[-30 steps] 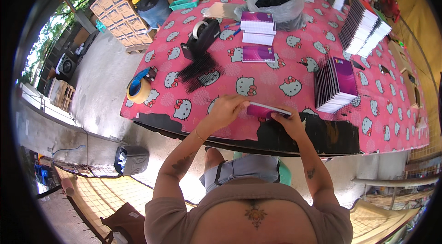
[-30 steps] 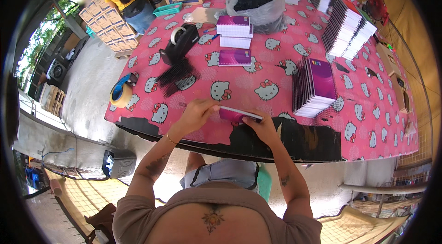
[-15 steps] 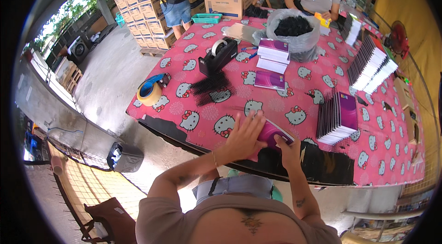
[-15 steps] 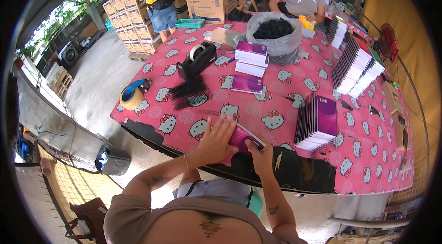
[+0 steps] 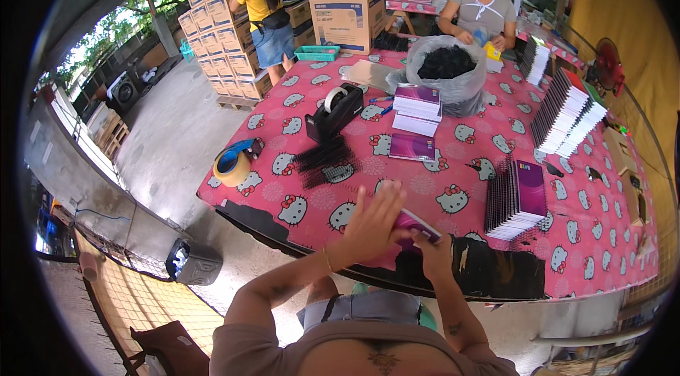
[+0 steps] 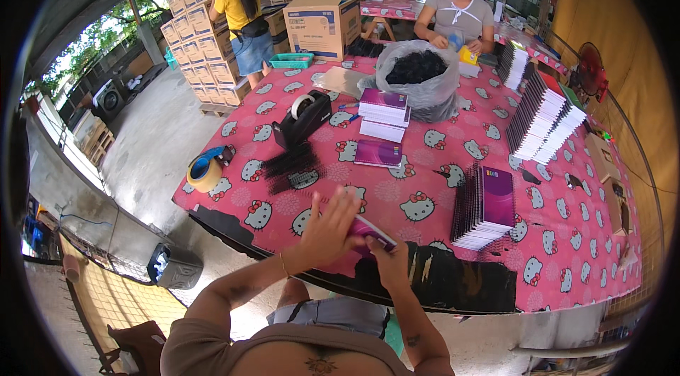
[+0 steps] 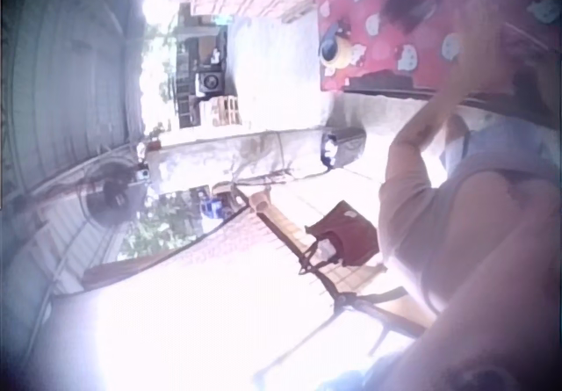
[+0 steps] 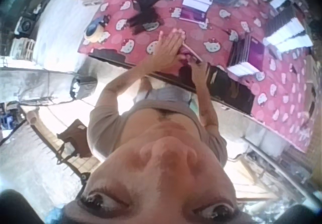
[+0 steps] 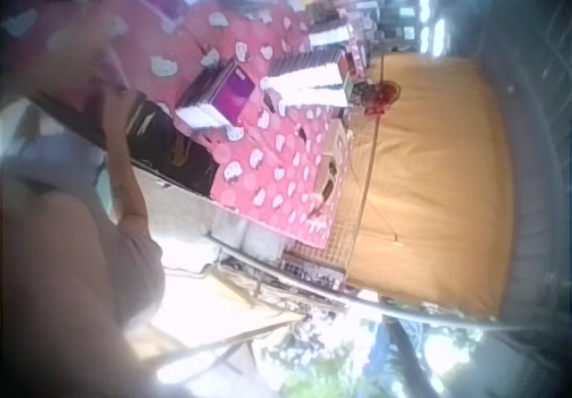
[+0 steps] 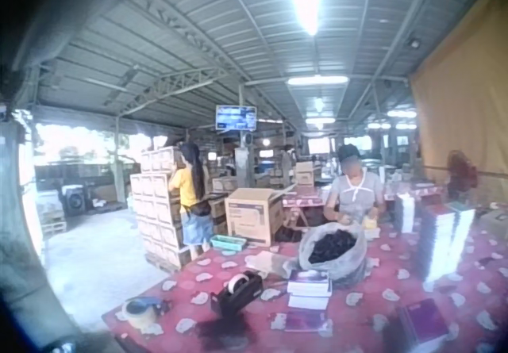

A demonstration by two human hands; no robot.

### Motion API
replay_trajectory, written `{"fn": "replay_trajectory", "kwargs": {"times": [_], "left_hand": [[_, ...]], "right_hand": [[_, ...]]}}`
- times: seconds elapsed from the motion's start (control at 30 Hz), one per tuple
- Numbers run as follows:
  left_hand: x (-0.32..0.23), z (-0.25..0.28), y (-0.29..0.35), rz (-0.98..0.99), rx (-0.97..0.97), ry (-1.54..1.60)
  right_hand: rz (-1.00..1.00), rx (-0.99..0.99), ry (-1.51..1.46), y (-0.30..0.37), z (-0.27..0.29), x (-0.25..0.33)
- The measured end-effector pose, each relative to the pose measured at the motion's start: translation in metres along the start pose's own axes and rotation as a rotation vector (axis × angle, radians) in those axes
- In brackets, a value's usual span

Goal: The person picks up individual purple boxes, folds the ends, and places them into a stack on a table.

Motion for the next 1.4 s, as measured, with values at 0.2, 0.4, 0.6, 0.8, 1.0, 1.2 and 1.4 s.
{"fn": "replay_trajectory", "kwargs": {"times": [0.2,0.4,0.6,0.8,1.0,1.2,1.4], "left_hand": [[-0.001,0.009,0.001,0.067,-0.048,-0.056],[-0.019,-0.017,0.039,-0.107,-0.047,-0.034],[-0.018,-0.003,0.031,-0.096,0.127,-0.021],[-0.005,0.015,-0.007,0.017,-0.065,-0.033],[-0.019,0.010,0.000,0.011,-0.007,0.007],[-0.036,-0.024,0.048,-0.094,0.020,0.122],[-0.033,-0.030,0.041,-0.041,0.015,0.117]], "right_hand": [[-0.013,0.004,-0.002,0.002,-0.004,0.007],[0.007,0.040,0.041,-0.001,0.015,-0.007],[-0.036,0.057,0.036,0.000,0.006,0.011],[-0.039,0.150,-0.005,-0.002,-0.005,0.006],[0.021,0.193,0.082,-0.012,0.000,-0.014],[-0.034,0.186,0.177,-0.017,0.009,-0.015],[0.157,0.230,0.194,-0.020,0.008,-0.029]]}}
Point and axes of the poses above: each hand's wrist, its own y-axis away from the middle knuckle, its own z-axis out of the back of the hand, x = y × z, the point moved 1 cm from there along -y, towards the middle knuckle, and after that the axes turned 4 degrees about z, right-handed, at the moved point
